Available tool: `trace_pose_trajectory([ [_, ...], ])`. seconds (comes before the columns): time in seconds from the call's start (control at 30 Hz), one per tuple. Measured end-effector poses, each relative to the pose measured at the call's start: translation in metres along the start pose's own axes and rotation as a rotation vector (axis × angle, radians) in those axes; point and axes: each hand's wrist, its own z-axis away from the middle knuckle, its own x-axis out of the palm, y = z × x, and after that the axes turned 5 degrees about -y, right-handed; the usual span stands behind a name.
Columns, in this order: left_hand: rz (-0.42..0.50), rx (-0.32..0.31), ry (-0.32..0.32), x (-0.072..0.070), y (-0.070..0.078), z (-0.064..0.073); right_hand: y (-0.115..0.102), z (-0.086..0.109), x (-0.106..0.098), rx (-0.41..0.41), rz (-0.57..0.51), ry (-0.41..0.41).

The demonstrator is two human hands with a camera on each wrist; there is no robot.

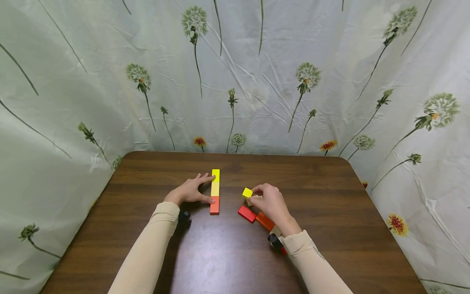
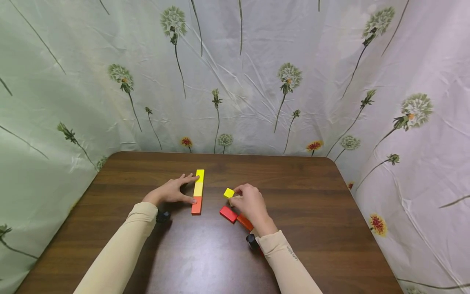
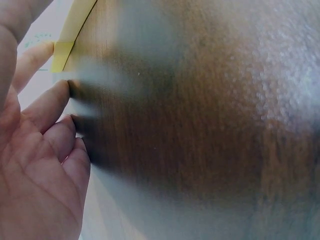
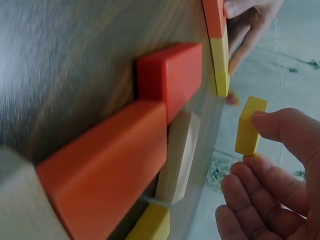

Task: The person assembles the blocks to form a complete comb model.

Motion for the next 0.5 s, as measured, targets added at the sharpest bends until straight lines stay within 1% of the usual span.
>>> trace_pose_trajectory([
  [0.23,0.002,-0.002,-0.002,0.000,0.000,0.000,-0.005,0.005,0.010,-0.039,0.017,-0.009],
  [0.5,0.006,-0.010,0.000,0.001,-0.002,-0.001,-0.008,0.011,0.026,-0.125,0.047,-0.061],
])
